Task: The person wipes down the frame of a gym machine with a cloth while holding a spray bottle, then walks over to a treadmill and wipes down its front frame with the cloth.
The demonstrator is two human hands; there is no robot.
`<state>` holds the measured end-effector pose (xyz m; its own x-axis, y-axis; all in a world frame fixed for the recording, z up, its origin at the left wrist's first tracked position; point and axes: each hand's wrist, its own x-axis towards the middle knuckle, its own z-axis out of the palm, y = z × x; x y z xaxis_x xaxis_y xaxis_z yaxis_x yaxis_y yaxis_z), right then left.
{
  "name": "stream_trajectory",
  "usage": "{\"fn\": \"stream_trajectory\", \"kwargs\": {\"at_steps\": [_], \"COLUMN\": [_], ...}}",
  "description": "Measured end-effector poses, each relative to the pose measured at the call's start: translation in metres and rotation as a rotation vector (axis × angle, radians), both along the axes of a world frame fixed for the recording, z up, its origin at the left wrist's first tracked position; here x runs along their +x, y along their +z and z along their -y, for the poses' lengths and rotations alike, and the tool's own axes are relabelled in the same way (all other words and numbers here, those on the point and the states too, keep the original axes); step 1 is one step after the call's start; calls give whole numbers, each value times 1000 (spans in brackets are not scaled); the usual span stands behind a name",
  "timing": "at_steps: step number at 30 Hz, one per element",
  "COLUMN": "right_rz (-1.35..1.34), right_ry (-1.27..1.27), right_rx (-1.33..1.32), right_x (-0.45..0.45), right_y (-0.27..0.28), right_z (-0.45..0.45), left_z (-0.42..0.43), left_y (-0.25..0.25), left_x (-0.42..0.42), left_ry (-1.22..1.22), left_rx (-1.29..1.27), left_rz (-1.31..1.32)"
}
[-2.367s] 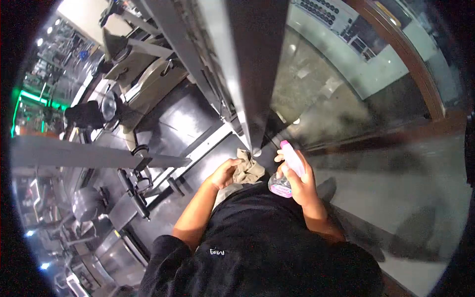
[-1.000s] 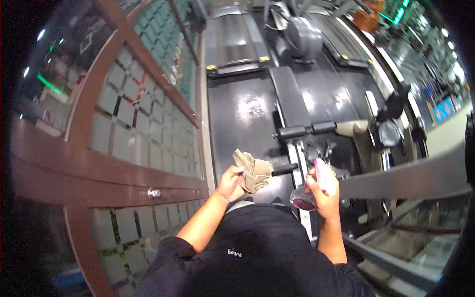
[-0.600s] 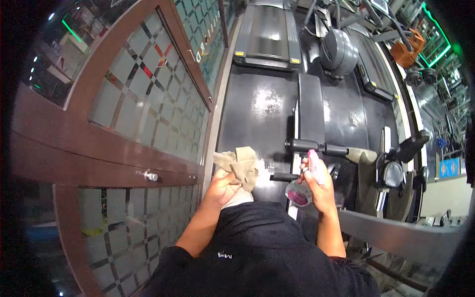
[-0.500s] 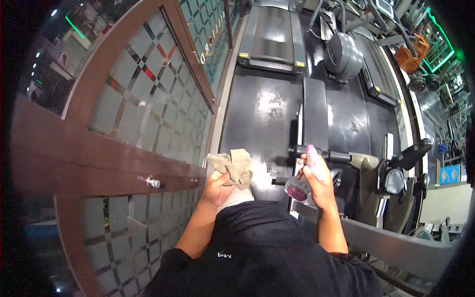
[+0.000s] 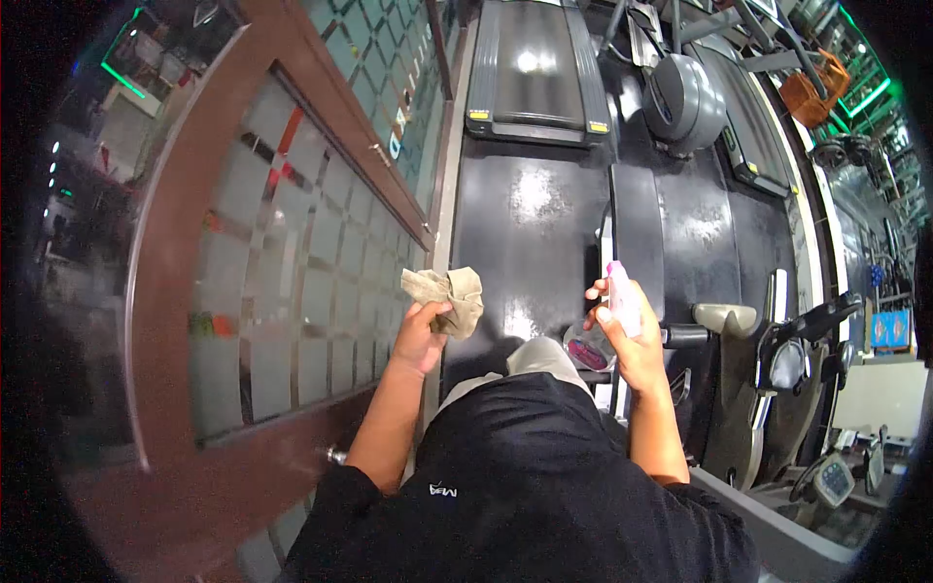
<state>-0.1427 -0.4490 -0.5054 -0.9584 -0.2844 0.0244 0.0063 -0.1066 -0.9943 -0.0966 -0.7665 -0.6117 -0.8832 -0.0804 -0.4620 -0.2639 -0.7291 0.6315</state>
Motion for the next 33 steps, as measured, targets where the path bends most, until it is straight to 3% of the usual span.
{"fn": "stream_trajectory", "kwargs": {"at_steps": [6,12,25,33], "right_rz": [60,22,112,63], "right_ry": [-78,-197,-86,-177], "right_rx": [23,41,41,68], "right_x": [-93,-204,-445,-585], "right_y": [-20,-14,-20,-29], "right_z": [-12,-22,-3,27], "left_z": [-1,-1,35,74], "left_y": [-23,-13,-35,-35], "left_x": [-103,-230,-455,-640], "left_ry": [-55,-76,61,-71], "left_rx": [40,-45,-126,-179], "left_rz": [55,71,182,161]}}
